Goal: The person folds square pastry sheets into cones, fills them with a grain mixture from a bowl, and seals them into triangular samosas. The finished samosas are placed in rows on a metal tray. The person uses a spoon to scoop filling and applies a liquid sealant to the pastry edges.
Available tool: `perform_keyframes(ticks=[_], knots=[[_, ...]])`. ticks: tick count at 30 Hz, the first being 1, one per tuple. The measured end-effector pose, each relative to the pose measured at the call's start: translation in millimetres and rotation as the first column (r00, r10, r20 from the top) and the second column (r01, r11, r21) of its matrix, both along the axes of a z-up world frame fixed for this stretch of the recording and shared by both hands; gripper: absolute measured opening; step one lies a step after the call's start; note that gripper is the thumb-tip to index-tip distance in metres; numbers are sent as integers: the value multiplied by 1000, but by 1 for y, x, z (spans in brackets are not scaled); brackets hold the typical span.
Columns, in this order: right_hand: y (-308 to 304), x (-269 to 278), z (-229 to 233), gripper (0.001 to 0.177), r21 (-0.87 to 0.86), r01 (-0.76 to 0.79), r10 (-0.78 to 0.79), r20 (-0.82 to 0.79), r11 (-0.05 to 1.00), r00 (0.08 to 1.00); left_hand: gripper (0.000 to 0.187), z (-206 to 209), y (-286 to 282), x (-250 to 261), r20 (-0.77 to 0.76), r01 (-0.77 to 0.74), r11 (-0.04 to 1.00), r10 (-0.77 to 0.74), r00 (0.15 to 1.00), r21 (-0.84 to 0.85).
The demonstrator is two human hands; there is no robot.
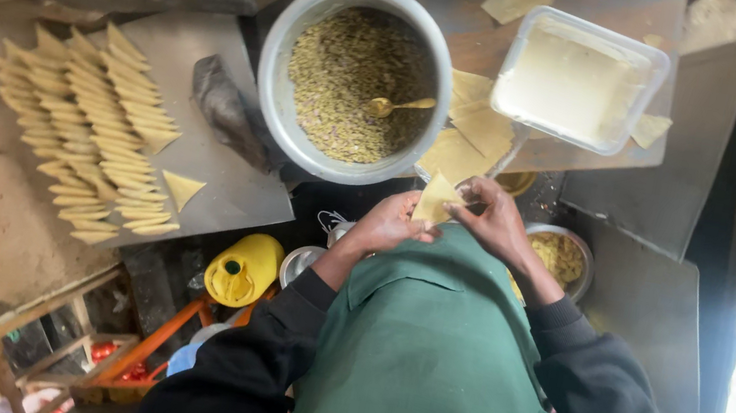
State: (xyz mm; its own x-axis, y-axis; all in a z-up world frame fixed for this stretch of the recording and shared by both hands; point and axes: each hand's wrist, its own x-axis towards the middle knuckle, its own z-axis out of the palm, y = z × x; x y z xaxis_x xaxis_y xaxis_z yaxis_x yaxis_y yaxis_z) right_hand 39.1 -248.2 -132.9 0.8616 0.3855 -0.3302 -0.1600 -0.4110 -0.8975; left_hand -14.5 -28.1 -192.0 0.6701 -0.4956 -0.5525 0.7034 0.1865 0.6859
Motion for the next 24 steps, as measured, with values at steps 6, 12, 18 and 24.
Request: perform_keyframes(ticks=[6,12,18,24], knots=[[77,9,71,26,-15,-543,530,239,840,814,33,-7,14,-42,217,-393,918,373,902,56],[133,40,85,7,225,-556,349,579,800,737,42,43,50,-60,616,-767,478,467,635,428],[157,143,-76,24,-945,-305,912,-18,119,410,40,98,98,-56,872,-952,237,402,280,196],[133,170,-129,31,-671,-344,590,173,657,789,52,105,130,-67,846,-973,71,482,228,221]])
